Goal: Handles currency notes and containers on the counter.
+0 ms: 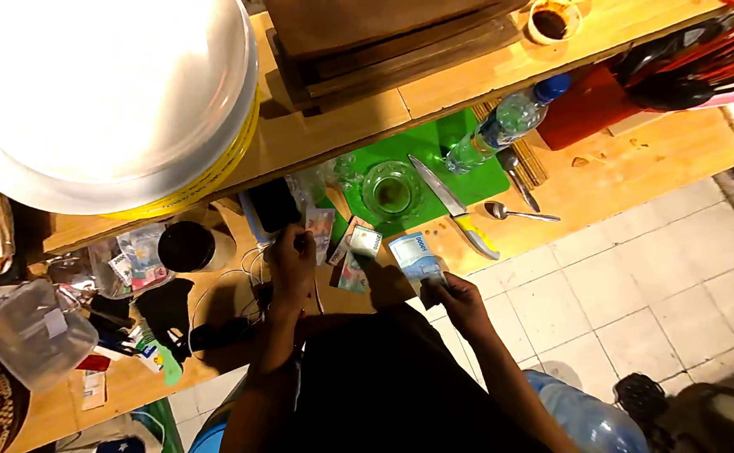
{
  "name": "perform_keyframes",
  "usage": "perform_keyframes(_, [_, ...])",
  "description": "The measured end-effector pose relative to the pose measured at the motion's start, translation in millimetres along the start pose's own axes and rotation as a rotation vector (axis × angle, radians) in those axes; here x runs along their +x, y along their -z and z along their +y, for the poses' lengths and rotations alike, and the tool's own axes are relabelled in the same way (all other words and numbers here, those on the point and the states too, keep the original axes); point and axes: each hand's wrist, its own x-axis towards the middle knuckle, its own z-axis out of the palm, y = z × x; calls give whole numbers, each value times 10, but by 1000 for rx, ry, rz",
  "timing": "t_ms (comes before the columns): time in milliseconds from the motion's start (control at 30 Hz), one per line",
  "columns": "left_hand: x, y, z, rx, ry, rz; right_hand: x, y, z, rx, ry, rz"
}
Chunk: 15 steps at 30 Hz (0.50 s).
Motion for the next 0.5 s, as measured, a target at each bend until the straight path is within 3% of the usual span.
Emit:
perform_keyframes(233, [-312,15,-39,-278,41,8,248,-646,-336,75,69,-136])
perform_keyframes(367, [-610,-97,-33,-444,-31,16,314,-1098,-478,-95,95,-255])
perform_keyframes(500, [-795,-47,-66,-616,51,79,324,-1353,-499,-109,255,-421])
